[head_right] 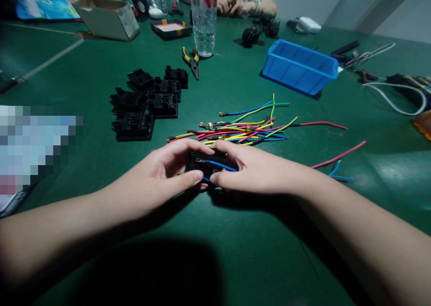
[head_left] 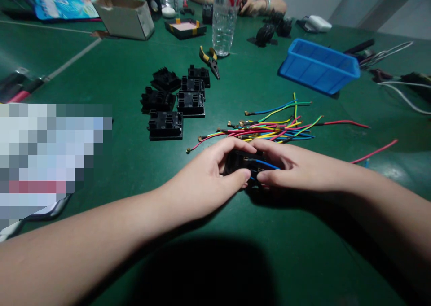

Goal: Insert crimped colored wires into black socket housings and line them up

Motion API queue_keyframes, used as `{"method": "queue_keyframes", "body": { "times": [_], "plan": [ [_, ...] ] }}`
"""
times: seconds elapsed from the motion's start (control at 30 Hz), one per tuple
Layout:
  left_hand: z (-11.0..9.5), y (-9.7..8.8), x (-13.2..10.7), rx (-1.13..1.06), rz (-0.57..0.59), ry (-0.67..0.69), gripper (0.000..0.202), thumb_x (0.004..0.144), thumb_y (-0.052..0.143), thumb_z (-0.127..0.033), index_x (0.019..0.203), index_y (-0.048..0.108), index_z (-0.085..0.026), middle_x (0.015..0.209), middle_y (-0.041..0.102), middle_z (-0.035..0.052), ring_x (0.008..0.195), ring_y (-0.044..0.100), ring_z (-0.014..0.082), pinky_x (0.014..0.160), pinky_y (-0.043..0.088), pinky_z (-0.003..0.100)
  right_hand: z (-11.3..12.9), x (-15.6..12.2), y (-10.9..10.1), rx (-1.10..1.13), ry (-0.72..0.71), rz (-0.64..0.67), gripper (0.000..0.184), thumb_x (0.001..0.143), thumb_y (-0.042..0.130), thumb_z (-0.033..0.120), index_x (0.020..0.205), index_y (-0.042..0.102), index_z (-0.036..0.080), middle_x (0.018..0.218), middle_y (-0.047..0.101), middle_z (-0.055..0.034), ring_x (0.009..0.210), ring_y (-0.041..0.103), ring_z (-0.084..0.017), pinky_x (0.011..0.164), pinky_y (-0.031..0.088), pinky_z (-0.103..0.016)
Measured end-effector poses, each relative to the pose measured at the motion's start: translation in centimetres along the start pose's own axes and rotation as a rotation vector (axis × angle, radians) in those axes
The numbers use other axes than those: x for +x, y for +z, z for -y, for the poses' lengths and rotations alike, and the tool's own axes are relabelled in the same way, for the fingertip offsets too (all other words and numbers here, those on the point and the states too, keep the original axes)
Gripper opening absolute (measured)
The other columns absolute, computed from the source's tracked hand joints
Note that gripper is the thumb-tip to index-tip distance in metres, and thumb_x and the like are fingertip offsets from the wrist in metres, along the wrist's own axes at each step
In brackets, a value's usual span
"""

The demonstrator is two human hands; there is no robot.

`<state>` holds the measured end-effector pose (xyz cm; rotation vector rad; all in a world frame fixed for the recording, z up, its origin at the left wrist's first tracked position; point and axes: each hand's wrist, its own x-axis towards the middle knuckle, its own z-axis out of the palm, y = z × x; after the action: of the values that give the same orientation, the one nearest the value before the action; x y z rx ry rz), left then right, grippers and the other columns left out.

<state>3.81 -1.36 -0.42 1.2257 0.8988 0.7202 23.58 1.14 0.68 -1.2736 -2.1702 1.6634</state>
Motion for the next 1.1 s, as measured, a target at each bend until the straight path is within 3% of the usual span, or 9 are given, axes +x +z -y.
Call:
{"method": "queue_keyframes", "body": {
  "times": [0.37,0.57,0.8,0.97,1.1],
  "plan": [
    [0.1,-0.2,-0.1,-0.004,0.033,0.015,0.028,0.079,0.058,-0.012,0.106,0.053,-0.017,0.096,0.06,0.0024,0.083,0.061,0.0155,0.077,0.053,0.032,0.1,-0.1,0.1,-0.03,0.003,-0.014,0.046,0.083,0.059,0.031,0.127,0.05,0.019,0.108,0.063,-0.0053,0.083,0.06,-0.017,0.066,0.049,-0.025],
    [-0.5,0.0,-0.2,-0.055,-0.001,-0.047,0.014,0.085,0.057,-0.024,0.096,0.054,-0.016,0.094,0.059,0.0025,0.077,0.06,0.0133,0.067,0.055,0.027,-0.4,0.1,0.2,-0.074,-0.079,-0.006,0.045,0.086,0.06,0.035,0.128,0.049,0.023,0.123,0.058,-0.005,0.104,0.057,-0.022,0.087,0.047,-0.031],
    [-0.2,0.1,-0.1,-0.074,-0.019,-0.074,0.013,0.087,0.057,-0.026,0.095,0.054,-0.016,0.098,0.054,0.0026,0.08,0.058,0.0133,0.068,0.058,0.03,-0.4,0.0,0.0,-0.081,-0.032,0.019,0.039,0.092,0.051,0.043,0.125,0.051,0.022,0.1,0.063,-0.0033,0.079,0.058,-0.016,0.068,0.046,-0.028],
    [-0.1,-0.5,-0.1,-0.072,0.057,-0.054,0.017,0.089,0.056,-0.029,0.101,0.054,-0.018,0.103,0.053,0.0025,0.088,0.058,0.0145,0.078,0.057,0.034,0.2,-0.2,0.0,0.012,-0.005,0.017,0.042,0.093,0.05,0.038,0.132,0.046,0.022,0.105,0.063,-0.0041,0.081,0.058,-0.015,0.065,0.046,-0.026],
    [-0.2,-0.8,-0.2,0.002,0.108,-0.048,0.027,0.084,0.059,-0.018,0.11,0.05,-0.02,0.104,0.054,0.0024,0.09,0.058,0.016,0.086,0.053,0.038,0.4,-0.1,-0.1,-0.038,-0.016,-0.001,0.041,0.092,0.05,0.039,0.129,0.049,0.02,0.105,0.063,-0.005,0.082,0.058,-0.016,0.067,0.046,-0.026]
  ]
}}
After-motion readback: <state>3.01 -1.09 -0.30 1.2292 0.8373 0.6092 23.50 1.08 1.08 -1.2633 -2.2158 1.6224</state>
